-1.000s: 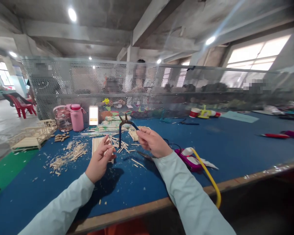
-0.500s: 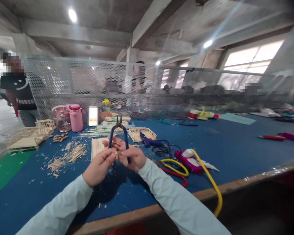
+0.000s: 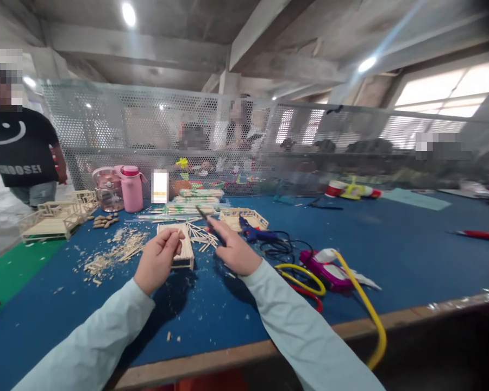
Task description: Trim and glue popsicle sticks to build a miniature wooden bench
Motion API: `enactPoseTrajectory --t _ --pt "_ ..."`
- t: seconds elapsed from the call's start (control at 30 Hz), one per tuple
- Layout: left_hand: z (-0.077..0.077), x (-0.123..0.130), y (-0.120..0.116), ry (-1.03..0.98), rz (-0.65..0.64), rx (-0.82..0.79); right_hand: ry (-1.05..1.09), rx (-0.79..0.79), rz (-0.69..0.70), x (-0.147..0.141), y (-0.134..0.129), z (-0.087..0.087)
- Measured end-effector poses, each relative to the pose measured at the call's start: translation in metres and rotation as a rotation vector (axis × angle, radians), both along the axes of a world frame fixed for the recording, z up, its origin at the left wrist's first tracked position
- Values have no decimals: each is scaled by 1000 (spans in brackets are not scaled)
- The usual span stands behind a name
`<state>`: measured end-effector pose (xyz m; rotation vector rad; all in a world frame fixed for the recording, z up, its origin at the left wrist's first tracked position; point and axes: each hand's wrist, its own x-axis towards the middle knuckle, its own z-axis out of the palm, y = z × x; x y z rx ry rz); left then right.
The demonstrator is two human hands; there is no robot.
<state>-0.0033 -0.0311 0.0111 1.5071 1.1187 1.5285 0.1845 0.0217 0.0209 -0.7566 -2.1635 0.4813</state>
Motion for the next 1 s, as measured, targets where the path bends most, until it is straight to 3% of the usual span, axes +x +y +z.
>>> enactPoseTrajectory --t 0.1,0.3,0.6,1.0 --pt "-2 0 0 67 51 27 -191 103 -22 -6 -2 -9" --pt "2 0 -3 200 76 63 -328 117 -7 -10 -6 -10" --pt "2 -3 -5 352 97 148 -314 133 -12 -11 -10 -7" --pt "1 -3 -8 371 66 181 -182 119 -47 -16 -15 -9"
